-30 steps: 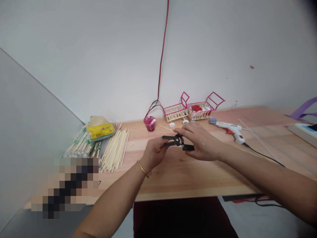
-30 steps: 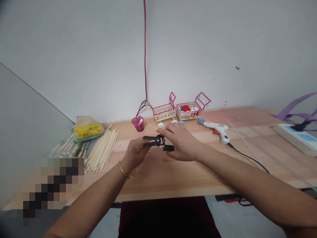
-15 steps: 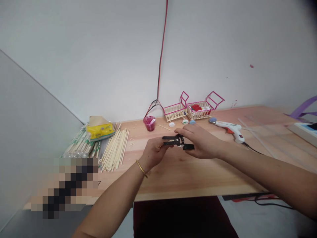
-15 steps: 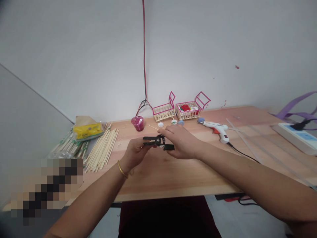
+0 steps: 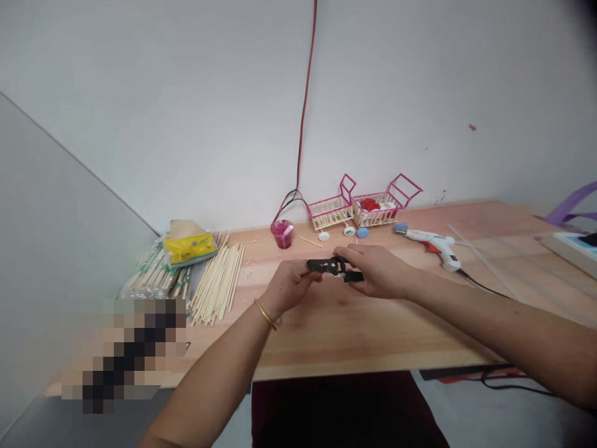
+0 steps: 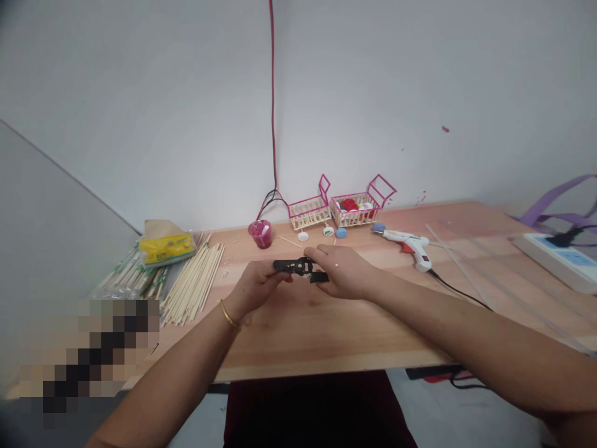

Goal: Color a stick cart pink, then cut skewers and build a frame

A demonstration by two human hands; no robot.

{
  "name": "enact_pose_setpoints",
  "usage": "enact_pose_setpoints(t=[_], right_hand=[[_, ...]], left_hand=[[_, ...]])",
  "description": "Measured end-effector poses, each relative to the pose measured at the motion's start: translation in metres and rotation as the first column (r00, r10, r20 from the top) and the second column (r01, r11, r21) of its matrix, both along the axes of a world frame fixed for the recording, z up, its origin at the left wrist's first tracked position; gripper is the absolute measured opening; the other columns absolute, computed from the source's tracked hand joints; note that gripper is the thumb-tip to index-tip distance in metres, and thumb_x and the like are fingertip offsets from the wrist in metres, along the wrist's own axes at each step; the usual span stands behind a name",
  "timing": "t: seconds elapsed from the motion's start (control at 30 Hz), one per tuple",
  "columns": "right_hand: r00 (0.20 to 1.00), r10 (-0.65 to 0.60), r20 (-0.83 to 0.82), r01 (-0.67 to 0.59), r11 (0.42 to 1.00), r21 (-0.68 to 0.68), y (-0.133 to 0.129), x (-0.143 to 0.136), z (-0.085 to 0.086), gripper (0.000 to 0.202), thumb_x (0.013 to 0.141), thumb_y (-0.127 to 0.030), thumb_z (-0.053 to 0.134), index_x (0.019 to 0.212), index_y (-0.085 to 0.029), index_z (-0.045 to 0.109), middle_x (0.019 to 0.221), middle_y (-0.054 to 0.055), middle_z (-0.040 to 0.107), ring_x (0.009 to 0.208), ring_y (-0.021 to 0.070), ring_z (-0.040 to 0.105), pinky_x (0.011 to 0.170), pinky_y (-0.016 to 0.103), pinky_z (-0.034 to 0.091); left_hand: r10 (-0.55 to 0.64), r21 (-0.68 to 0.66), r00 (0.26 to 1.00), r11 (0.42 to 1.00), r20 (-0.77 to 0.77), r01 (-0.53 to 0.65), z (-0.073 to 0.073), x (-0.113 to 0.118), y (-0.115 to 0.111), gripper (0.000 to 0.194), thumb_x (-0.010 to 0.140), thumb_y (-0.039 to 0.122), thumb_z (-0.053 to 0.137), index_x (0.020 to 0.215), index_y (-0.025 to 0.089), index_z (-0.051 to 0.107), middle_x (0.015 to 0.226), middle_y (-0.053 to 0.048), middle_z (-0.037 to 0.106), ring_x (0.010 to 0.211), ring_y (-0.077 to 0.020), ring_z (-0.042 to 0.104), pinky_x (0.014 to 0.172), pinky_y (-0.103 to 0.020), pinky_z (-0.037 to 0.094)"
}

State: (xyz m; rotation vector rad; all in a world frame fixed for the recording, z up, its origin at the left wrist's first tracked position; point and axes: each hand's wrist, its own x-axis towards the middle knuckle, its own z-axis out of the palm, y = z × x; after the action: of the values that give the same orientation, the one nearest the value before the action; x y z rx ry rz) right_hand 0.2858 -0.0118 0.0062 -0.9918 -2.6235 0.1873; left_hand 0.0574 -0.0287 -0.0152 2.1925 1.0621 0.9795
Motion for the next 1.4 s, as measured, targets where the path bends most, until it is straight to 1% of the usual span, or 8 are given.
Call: enact_pose_setpoints(t=[0.17,0.4,0.57,0.67,0.83,1.07,1.27,1.4], right_hand=[[0.966,-0.153,-0.208,0.099,0.963,-0.249,0.007,0.006,0.014,0.04,0.075,-0.019,0.049,0.115,-0.018,0.051,0.091,0.005,0.064,0.075,0.018,0.058,0.066,0.028,0.043],[0.932,-0.328,0.158,0.324,0.945,0.047,0.028,0.028,-0.017,0.058,0.072,-0.042,0.059,0.123,-0.014,0.053,0.115,0.018,0.06,0.105,0.0359,0.054,0.087,0.046,0.039],[0.955,-0.295,0.039,0.29,0.952,0.093,0.035,0.025,-0.029,0.066,0.073,-0.055,0.06,0.126,-0.015,0.055,0.127,0.02,0.054,0.117,0.0388,0.047,0.096,0.056,0.032],[0.95,-0.192,-0.245,0.172,0.98,-0.103,0.028,0.001,-0.011,0.044,0.085,-0.046,0.051,0.119,-0.019,0.062,0.116,0.013,0.064,0.105,0.0266,0.058,0.089,0.041,0.045],[0.869,-0.164,-0.467,-0.044,0.915,-0.401,0.017,-0.043,0.005,0.031,0.078,-0.038,0.064,0.101,-0.018,0.071,0.079,0.004,0.071,0.074,0.0176,0.065,0.068,0.03,0.051],[0.743,-0.205,-0.637,-0.191,0.847,-0.496,0.017,-0.053,-0.006,0.022,0.072,-0.037,0.07,0.081,-0.017,0.073,0.075,0.004,0.069,0.064,0.0146,0.064,0.059,0.027,0.052],[0.791,-0.181,-0.584,-0.077,0.918,-0.39,0.016,-0.052,-0.005,0.023,0.076,-0.038,0.066,0.079,-0.015,0.071,0.07,0.004,0.068,0.064,0.0137,0.06,0.058,0.025,0.046],[0.832,-0.17,-0.527,-0.074,0.909,-0.41,0.016,-0.049,-0.008,0.024,0.074,-0.039,0.066,0.078,-0.016,0.07,0.071,0.003,0.068,0.064,0.0137,0.058,0.059,0.024,0.043]], left_hand=[[-0.067,-0.242,0.981,0.964,0.181,0.111,0.005,-0.002,-0.001,0.026,0.086,0.033,0.055,0.079,0.013,0.071,0.077,-0.006,0.071,0.069,-0.0133,0.063,0.065,-0.023,0.046],[0.162,-0.546,0.792,0.803,0.588,0.241,-0.001,0.003,0.0,0.025,0.072,0.033,0.072,0.084,0.011,0.07,0.079,-0.008,0.072,0.077,-0.0202,0.068,0.078,-0.035,0.052],[0.242,-0.561,0.726,0.795,0.644,0.232,-0.006,0.008,0.001,0.024,0.068,0.029,0.075,0.084,0.011,0.071,0.083,-0.008,0.071,0.083,-0.0203,0.068,0.086,-0.037,0.05],[0.233,-0.534,0.742,0.822,0.629,0.195,-0.012,0.01,0.004,0.024,0.07,0.031,0.074,0.084,0.011,0.072,0.085,-0.008,0.071,0.085,-0.0195,0.067,0.086,-0.036,0.049],[0.145,-0.44,0.803,0.884,0.578,0.157,-0.019,0.009,0.009,0.026,0.073,0.036,0.071,0.083,0.012,0.073,0.083,-0.007,0.069,0.082,-0.0173,0.062,0.08,-0.031,0.048],[0.098,-0.407,0.843,0.901,0.528,0.151,-0.02,0.007,0.011,0.024,0.078,0.037,0.066,0.078,0.013,0.072,0.079,-0.006,0.069,0.079,-0.0161,0.061,0.079,-0.031,0.047],[0.06,-0.253,0.976,0.967,0.209,-0.005,-0.016,0.003,0.013,0.019,0.078,0.028,0.062,0.07,0.013,0.069,0.071,-0.004,0.065,0.069,-0.0135,0.057,0.069,-0.026,0.043],[0.088,-0.141,0.995,0.987,0.051,-0.08,-0.015,0.003,0.012,0.02,0.079,0.025,0.06,0.062,0.015,0.066,0.064,-0.002,0.06,0.063,-0.0119,0.053,0.062,-0.024,0.039]])
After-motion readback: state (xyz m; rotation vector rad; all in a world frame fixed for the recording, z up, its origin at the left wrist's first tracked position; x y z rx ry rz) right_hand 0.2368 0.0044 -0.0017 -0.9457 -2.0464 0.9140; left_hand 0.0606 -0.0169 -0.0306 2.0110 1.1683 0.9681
